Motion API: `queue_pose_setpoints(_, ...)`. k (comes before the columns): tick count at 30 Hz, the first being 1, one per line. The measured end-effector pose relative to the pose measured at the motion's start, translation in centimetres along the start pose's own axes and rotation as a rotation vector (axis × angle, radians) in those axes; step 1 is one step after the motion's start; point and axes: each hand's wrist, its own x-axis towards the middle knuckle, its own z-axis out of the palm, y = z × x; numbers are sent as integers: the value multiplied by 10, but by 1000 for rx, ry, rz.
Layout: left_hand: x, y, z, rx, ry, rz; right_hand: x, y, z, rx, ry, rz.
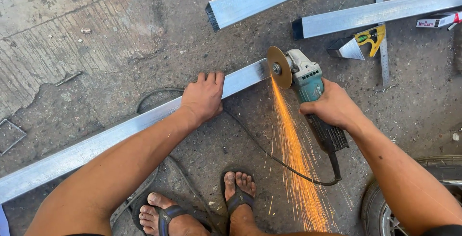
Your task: Cutting rectangular metal tubes to length using a handheld angle grinder on a concrete surface.
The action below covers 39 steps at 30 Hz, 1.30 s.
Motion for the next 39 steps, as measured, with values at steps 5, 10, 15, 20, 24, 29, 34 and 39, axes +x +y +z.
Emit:
queue_pose_setpoints(5, 1, 0, 1, -3, 1, 5, -5, -7, -4, 6, 20, -6)
queue_pose_setpoints(10, 0, 0, -4, -24, -6, 7, 8, 2, 1, 11, 17, -24)
queue_pose_setpoints(15, 0, 1, -2, -12, -6, -2, 7, 0, -1, 11, 25, -36)
queue_pose_setpoints(20, 1, 1, 5, -25, 20, -3, 7, -3, -3, 0, 34, -35)
queue_pose_setpoints(24, 0, 1, -1, -23, 14, -2, 10, -5, -3, 0, 43, -49)
queue_pose_setpoints(29, 0, 1, -1, -27, 3, -5, 10, -6, -2, -2, 43, -53)
queue_pose_setpoints(34, 1, 2, -1, -18, -13, 1, 9, -10, -4, 4, 54, -58)
queue_pose_setpoints(39, 0, 2, -1, -26, -3, -2, 5, -13, -5, -3, 46, -61)
